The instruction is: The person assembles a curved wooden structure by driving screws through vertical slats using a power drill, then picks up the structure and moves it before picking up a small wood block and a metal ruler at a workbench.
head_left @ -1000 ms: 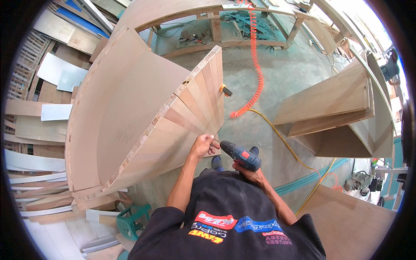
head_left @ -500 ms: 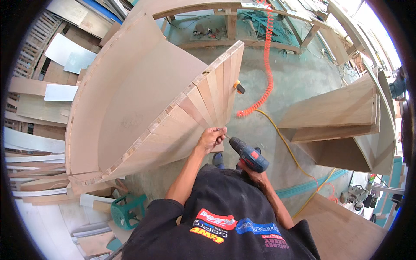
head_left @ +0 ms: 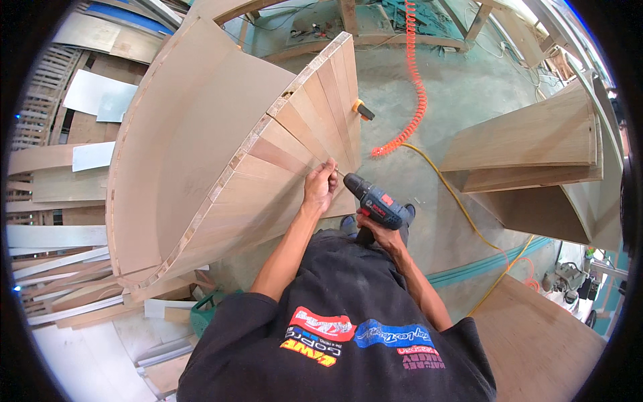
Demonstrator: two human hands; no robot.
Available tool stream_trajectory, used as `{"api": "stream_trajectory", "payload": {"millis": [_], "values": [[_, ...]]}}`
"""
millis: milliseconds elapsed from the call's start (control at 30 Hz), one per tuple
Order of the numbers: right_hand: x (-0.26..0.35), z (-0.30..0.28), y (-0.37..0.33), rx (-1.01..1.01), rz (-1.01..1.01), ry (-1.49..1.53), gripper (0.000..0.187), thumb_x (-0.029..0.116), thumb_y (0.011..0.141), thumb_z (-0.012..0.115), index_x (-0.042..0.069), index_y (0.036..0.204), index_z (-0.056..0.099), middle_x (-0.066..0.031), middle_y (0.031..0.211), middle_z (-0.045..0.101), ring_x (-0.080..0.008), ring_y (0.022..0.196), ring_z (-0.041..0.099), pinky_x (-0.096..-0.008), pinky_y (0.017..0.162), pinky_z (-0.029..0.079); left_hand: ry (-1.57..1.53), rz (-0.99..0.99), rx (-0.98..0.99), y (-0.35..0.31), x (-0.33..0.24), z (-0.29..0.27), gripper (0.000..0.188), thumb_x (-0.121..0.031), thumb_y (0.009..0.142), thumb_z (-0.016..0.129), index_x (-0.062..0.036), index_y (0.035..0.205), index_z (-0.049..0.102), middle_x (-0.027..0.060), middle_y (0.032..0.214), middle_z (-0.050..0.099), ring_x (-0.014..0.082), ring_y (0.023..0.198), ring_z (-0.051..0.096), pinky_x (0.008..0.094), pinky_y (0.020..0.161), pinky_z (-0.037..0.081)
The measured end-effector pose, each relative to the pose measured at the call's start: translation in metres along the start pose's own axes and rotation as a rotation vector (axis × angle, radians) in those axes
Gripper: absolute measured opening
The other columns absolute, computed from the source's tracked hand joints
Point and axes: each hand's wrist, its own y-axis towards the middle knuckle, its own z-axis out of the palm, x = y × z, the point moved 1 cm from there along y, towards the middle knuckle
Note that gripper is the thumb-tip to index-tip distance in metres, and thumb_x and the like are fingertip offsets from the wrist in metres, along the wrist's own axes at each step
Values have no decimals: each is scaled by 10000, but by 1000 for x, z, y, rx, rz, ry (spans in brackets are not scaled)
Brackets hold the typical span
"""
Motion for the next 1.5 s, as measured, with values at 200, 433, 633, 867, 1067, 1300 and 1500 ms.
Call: {"api": "stream_trajectory", "payload": {"millis": [200, 433, 633, 867, 1067, 1300, 1500], "values": [[-10, 8, 18, 20, -46, 71, 242, 80, 832, 732, 31, 1037, 613, -37, 909, 649, -138, 799, 630, -287, 715, 537, 31, 87, 76, 13, -4, 1, 248, -336, 972, 558, -108, 875, 552, -63, 610, 387, 59, 528, 333, 218, 498, 269], [-21, 8, 24, 42, -52, 179, 230, 65, 827, 721, 37, 1031, 618, -31, 895, 644, -141, 784, 631, -285, 702, 535, 24, 113, 1, 13, 2, 3, 271, -338, 970, 564, -87, 867, 560, -66, 593, 407, 42, 494, 321, 210, 465, 240], [-20, 14, 28, -29, -25, 140, 209, 39, 828, 694, 6, 1018, 615, -55, 845, 639, -155, 754, 623, -291, 708, 517, 16, 113, 27, 18, -1, 1, 264, -351, 960, 574, -104, 874, 543, -55, 595, 397, 73, 522, 330, 227, 500, 266], [-23, 10, 30, -13, -78, 210, 198, 58, 831, 707, 25, 1010, 630, -31, 851, 642, -138, 747, 621, -284, 684, 530, 48, 92, 2, 22, -3, 9, 251, -332, 962, 575, -100, 872, 549, -53, 593, 407, 66, 520, 342, 224, 493, 273], [-19, 9, 33, -1, -74, 168, 192, 56, 833, 699, 14, 1006, 628, -35, 835, 640, -134, 748, 619, -275, 681, 521, 55, 103, -16, 22, -4, 8, 243, -325, 958, 586, -103, 863, 562, -52, 593, 419, 59, 519, 345, 218, 492, 271], [-21, 8, 35, -19, -79, 190, 186, 58, 841, 694, 17, 1010, 628, -37, 861, 645, -134, 749, 621, -284, 682, 525, 72, 98, 8, 25, -6, 17, 253, -341, 959, 582, -106, 870, 551, -53, 601, 414, 58, 521, 341, 214, 489, 267], [-20, 5, 40, -19, -84, 173, 200, 64, 845, 695, 19, 1027, 623, -39, 870, 650, -136, 756, 627, -285, 688, 529, 66, 113, 21, 30, -6, 17, 252, -334, 981, 544, -111, 866, 556, -71, 608, 415, 34, 514, 330, 196, 472, 257]]}}
